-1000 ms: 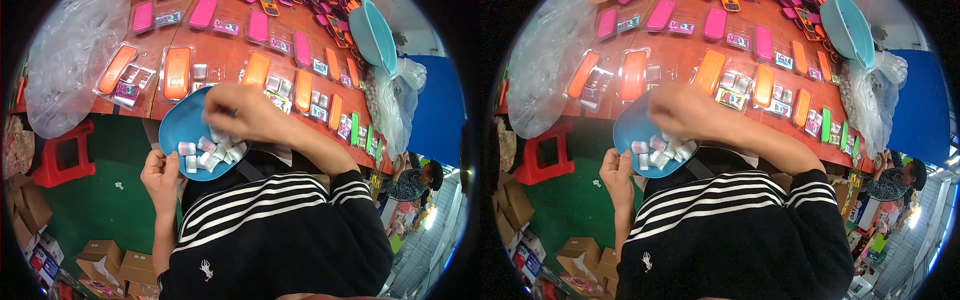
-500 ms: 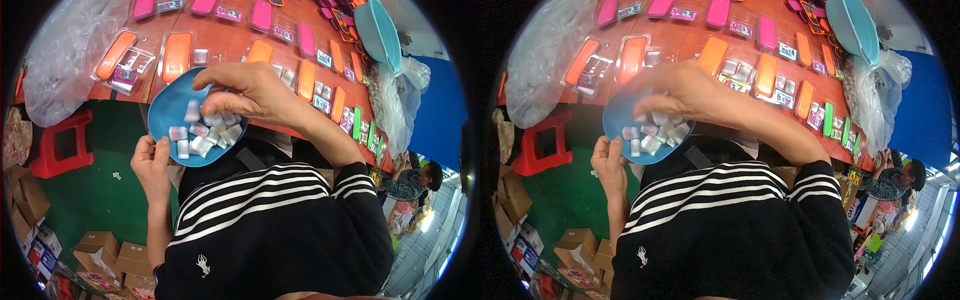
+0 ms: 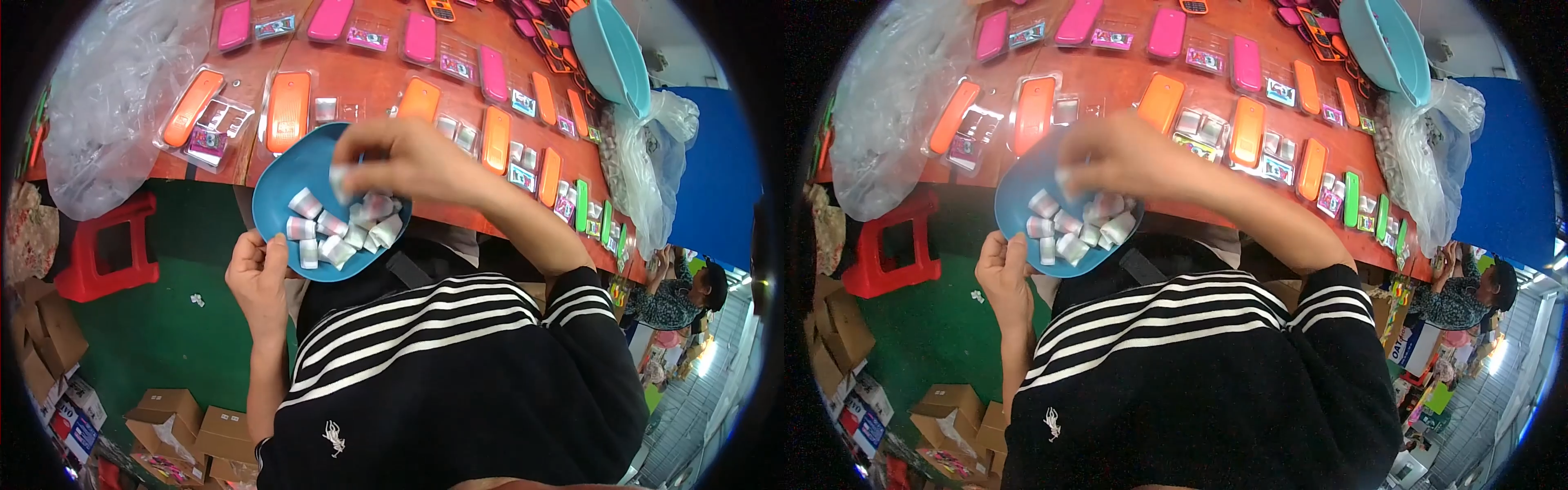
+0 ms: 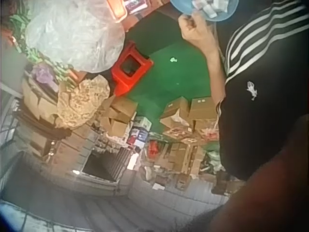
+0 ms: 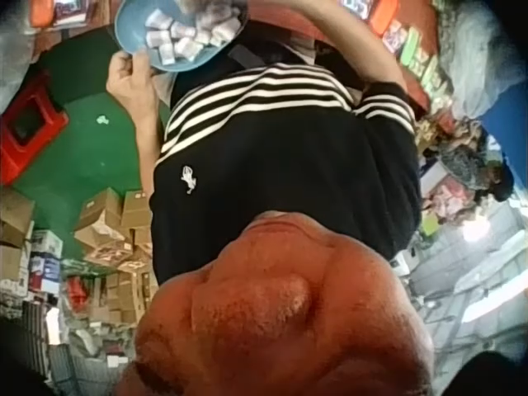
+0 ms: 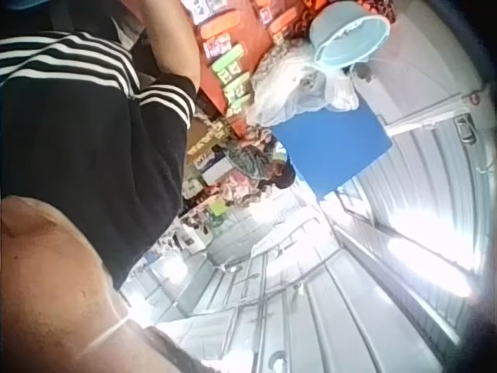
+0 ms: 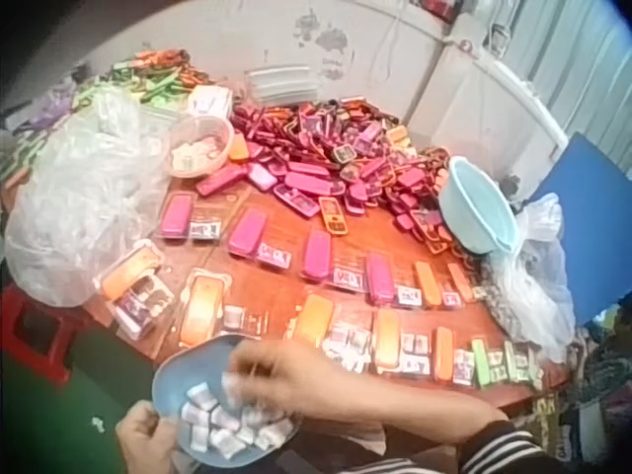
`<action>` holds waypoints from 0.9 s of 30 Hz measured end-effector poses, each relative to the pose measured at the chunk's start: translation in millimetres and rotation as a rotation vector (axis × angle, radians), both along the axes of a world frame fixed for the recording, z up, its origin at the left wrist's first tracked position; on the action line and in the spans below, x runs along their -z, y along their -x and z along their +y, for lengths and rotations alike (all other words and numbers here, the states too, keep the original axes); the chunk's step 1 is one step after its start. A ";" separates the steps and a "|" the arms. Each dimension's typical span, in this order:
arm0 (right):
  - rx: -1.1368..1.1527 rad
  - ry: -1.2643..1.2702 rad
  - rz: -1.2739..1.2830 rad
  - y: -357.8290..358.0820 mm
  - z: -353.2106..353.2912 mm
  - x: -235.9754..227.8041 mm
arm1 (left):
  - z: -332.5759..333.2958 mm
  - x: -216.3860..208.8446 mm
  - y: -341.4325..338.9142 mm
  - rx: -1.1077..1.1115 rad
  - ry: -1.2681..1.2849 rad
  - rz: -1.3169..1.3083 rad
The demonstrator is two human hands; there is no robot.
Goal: Packaging small toy phones and candies into plastic containers and placing them into cardboard boxes.
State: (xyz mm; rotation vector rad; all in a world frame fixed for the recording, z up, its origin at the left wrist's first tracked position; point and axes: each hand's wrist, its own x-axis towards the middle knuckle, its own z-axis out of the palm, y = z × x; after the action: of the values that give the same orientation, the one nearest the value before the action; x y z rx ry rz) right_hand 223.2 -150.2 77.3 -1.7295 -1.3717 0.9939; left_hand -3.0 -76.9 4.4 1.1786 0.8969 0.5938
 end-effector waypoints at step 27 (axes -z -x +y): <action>0.100 -0.151 -0.545 -48.7 25.2 44.3 | 8.6 1.6 18.6 -0.125 0.129 -0.036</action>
State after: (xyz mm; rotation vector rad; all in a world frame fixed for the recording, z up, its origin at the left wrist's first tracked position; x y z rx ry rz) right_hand 271.9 -125.0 33.0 -2.0116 -1.6184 0.3556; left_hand -21.6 -68.3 2.8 0.9981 0.9694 0.6465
